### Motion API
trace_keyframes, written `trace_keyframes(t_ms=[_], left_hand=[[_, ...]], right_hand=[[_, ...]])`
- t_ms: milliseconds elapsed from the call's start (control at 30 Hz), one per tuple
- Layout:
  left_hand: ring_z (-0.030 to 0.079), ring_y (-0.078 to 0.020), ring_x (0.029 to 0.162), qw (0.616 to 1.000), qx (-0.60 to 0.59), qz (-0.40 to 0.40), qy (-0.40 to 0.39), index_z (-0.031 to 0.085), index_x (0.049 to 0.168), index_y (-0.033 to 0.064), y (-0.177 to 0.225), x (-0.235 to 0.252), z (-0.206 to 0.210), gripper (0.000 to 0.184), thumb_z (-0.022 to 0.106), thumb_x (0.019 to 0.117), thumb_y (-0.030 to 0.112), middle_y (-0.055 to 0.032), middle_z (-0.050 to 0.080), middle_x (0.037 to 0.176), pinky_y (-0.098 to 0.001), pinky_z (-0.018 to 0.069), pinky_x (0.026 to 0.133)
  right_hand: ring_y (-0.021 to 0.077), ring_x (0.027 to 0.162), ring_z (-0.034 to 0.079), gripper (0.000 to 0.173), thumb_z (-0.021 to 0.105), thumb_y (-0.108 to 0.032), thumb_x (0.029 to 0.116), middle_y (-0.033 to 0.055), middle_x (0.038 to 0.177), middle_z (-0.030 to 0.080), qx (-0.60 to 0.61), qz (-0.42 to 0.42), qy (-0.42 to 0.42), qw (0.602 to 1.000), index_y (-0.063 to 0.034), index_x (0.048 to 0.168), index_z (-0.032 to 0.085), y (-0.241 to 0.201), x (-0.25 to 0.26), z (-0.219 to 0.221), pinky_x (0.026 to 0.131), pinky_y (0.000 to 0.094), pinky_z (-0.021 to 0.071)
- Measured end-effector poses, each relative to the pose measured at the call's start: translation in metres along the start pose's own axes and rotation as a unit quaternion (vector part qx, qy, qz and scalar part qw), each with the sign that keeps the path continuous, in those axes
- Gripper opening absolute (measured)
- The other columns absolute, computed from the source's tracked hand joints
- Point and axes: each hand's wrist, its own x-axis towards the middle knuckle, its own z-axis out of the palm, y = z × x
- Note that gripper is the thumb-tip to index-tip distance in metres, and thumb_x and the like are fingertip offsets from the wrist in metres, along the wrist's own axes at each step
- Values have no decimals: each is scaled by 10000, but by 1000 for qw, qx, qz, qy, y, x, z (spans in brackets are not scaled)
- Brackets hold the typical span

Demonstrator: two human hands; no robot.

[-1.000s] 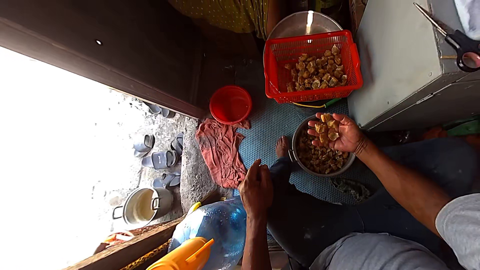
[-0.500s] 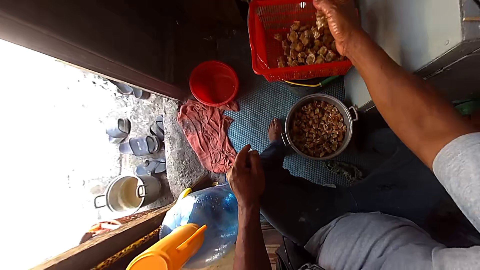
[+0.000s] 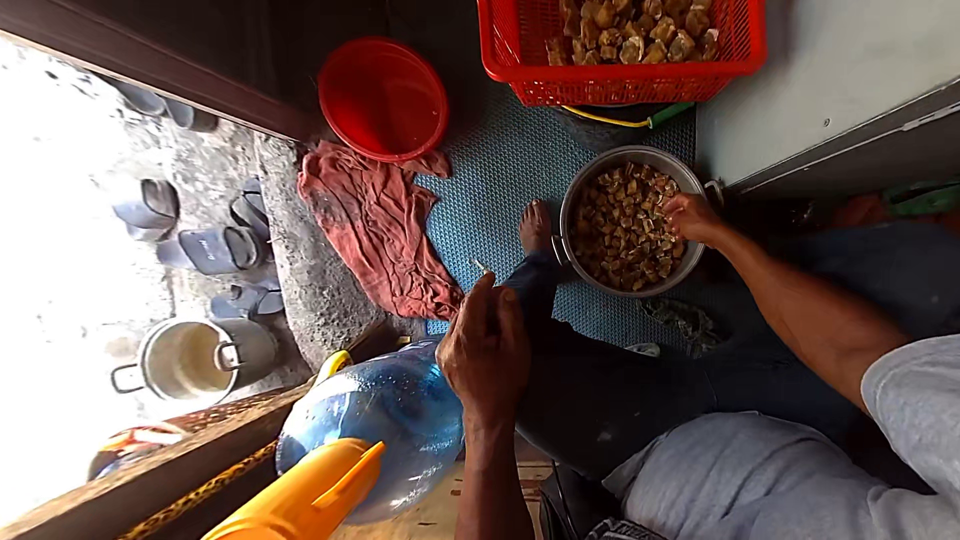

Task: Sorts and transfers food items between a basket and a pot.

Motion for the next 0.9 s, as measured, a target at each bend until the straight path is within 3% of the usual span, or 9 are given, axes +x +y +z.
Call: trace_keyframes(t_ms=[33,100,233,467,600,733,800,833,900], left_hand=[[720,-178,871,1000,1,5,0,685,1290,85,2,-1,1,353,529,1054,295,-83,762,1019,-421,569,768],[728,-177,888,1000,-9,14,-4,691,1274,64,8,2,2,342,552,1046,278,-100,762,1027,-410,579,783],[742,-139,926,993,-110,18,-31,678,1246,2,31,36,2,347,542,1058,260,-103,758,1050,-357,617,843],[761,-231,851,872,-486,-55,-27,634,1166,-17,94,158,27,248,480,1078,156,-82,759,948,-398,658,791],[768,-292,847,819,-555,-144,-18,632,1195,-28,88,188,48,280,466,1098,175,-158,762,947,-414,657,768],[762,-286,886,796,-568,-209,-30,630,1202,6,76,197,45,307,445,1101,229,-151,759,989,-424,644,792],[761,-285,879,795,-570,-204,-30,632,1183,11,74,204,43,295,453,1097,228,-148,759,976,-427,643,793],[761,-282,878,796,-569,-204,-32,630,1176,13,73,206,44,288,453,1097,225,-146,759,968,-423,643,794],[763,-277,864,796,-568,-208,-33,630,1156,21,71,212,48,274,458,1095,225,-144,763,952,-412,644,781]], right_hand=[[343,1153,655,385,523,-52,995,212,1294,647,-102,-34,-14,994,-43,1374,593,5,3,5,984,564,529],[454,1323,530,542,582,-76,965,258,1456,527,-230,-66,-37,970,-118,1500,506,15,6,19,1065,662,437],[541,1290,490,684,719,-283,932,330,1471,424,-315,-46,-5,948,-229,1551,433,25,12,51,970,690,481],[489,1139,614,360,585,-157,1000,265,1357,544,-418,-114,-22,901,-104,1356,591,30,4,62,782,633,560],[462,1204,583,373,604,-204,994,234,1345,566,-424,-116,-38,897,-118,1356,605,25,0,64,842,609,560],[399,1039,682,419,657,-289,949,207,1170,686,-276,-44,-88,956,-128,1335,624,26,6,54,850,624,549],[302,797,663,396,646,-280,984,183,1032,676,-68,45,-122,989,-86,1324,592,18,8,42,692,501,560],[239,708,612,372,616,-245,1008,148,984,635,73,84,-137,984,-85,1338,557,17,4,36,611,411,539],[203,738,652,350,495,-220,1030,84,958,647,314,139,-166,925,-146,1372,520,14,-7,21,621,369,572]])
